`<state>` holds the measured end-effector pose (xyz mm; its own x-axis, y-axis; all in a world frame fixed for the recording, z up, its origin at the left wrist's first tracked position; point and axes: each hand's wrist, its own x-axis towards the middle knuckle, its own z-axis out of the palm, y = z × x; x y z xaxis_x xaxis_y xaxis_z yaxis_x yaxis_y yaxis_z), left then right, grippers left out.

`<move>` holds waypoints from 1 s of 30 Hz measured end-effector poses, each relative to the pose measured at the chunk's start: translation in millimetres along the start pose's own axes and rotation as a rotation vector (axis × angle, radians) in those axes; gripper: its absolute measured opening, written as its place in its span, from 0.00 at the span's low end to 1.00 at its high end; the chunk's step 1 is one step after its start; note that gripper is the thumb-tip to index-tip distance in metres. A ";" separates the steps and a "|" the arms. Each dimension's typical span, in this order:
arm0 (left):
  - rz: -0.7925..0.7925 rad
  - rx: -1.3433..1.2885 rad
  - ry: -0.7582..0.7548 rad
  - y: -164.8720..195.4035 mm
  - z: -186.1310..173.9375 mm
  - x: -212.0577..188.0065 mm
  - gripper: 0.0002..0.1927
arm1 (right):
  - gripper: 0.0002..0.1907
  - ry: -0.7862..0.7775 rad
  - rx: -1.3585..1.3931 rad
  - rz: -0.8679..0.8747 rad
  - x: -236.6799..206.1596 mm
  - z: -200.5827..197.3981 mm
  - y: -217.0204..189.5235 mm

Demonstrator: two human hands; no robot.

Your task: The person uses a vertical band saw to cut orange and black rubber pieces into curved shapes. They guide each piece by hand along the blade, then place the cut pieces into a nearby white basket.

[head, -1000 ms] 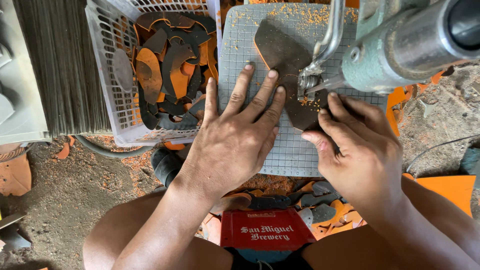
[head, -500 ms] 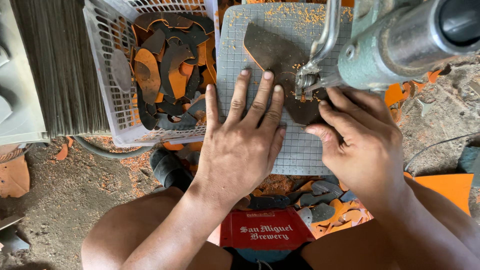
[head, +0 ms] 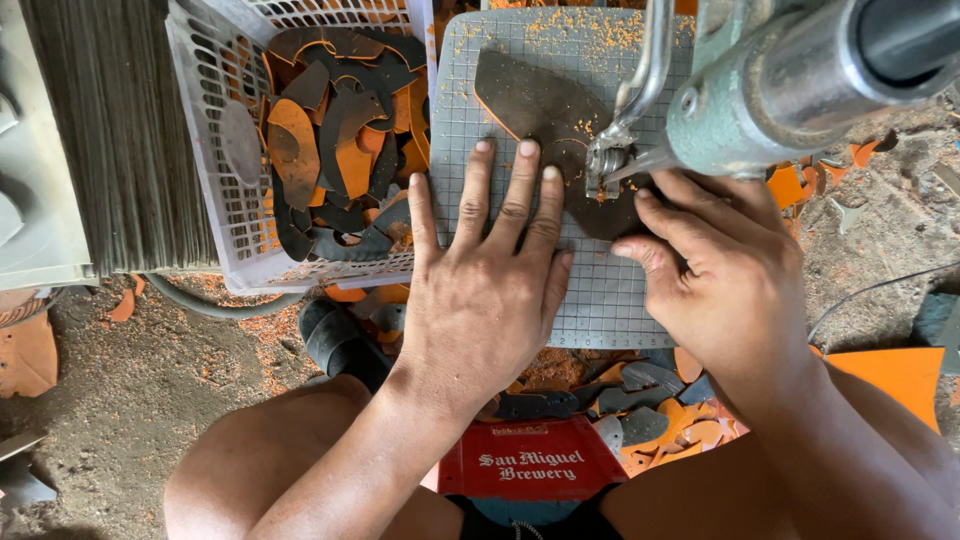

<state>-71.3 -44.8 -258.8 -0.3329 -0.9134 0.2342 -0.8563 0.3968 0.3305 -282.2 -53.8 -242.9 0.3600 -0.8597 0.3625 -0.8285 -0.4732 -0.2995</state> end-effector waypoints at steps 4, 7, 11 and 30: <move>-0.015 -0.004 0.005 2.7 2.0 -0.1 0.28 | 0.17 -0.001 -0.004 -0.008 1.5 -0.8 0.9; -0.022 -0.003 0.007 3.0 3.0 -0.6 0.29 | 0.17 0.006 0.006 -0.008 3.1 -0.2 1.7; -0.034 0.011 0.012 5.1 4.6 -0.1 0.28 | 0.16 -0.004 0.016 0.014 2.7 -0.2 4.4; -0.113 -0.011 0.031 17.1 5.8 1.4 0.30 | 0.10 -0.017 0.038 -0.016 8.8 1.1 20.8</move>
<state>-88.7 -39.8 -258.1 -0.2218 -0.9493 0.2226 -0.8834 0.2923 0.3664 -295.9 -71.4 -246.9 0.3803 -0.8551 0.3524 -0.8058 -0.4934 -0.3276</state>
